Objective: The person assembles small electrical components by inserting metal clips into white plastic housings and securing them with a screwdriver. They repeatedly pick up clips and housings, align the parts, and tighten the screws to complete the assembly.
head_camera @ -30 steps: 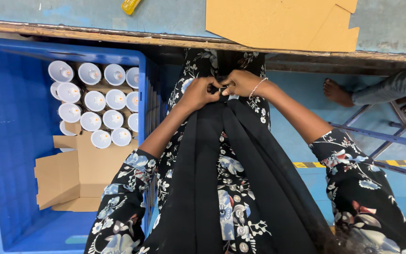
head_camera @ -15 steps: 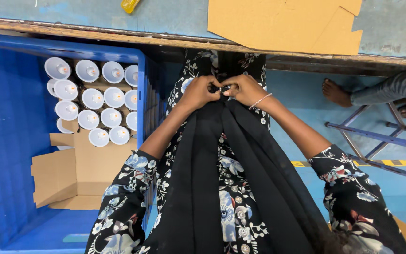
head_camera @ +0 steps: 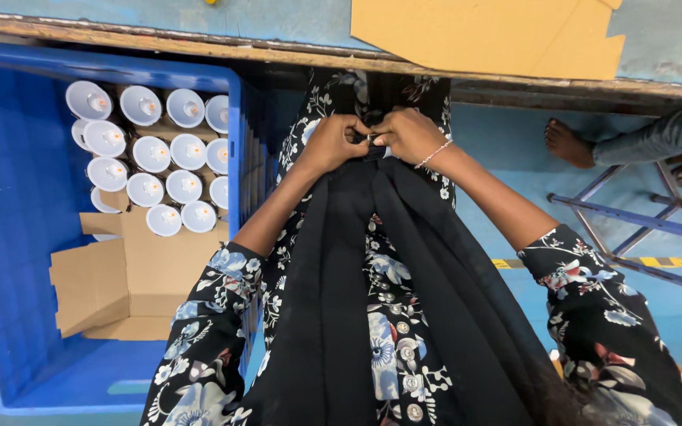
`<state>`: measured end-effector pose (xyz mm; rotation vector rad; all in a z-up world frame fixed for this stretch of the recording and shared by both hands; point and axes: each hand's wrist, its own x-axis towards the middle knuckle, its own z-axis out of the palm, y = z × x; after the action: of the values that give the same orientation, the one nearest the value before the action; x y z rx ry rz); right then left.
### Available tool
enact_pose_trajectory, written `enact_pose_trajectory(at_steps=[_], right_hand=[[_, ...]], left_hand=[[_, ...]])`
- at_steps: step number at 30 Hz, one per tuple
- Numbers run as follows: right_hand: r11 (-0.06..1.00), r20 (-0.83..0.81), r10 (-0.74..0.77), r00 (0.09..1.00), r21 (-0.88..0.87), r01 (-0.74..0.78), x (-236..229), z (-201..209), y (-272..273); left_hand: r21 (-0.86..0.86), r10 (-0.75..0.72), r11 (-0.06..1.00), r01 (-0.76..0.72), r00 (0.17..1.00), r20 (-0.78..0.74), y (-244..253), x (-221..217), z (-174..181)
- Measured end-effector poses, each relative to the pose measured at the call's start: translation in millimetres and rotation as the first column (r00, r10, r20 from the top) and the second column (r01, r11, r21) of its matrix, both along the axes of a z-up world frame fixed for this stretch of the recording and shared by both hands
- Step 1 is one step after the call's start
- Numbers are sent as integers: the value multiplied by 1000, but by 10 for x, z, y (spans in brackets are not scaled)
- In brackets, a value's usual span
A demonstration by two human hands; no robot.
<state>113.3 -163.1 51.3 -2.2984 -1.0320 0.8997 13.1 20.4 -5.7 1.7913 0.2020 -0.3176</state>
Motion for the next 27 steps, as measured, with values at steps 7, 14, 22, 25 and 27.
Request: enact_pose_trajectory(at_steps=[7,14,22,25,27], right_hand=[[995,29,-38,999,98,35,-62,-66,-22],[998,14,42,999,39,-43,72,-137,6],[993,-32,111,993,-41,-113,200,-329,-30],[987,-54,150,987,-53,-153,251,-308,-13],[988,-69,144,987,-51,-148,271,-275,-22]], left_hand=[[37,42,998,-42,999,5,-50,-22,27],[64,77,995,-77,997,8,-80,-33,58],[132,96,987,-88,994,-54,-102,-27,91],[80,110,990,-112,993,29,-100,-38,75],[59,110,992,-110,994,18,-98,-20,58]])
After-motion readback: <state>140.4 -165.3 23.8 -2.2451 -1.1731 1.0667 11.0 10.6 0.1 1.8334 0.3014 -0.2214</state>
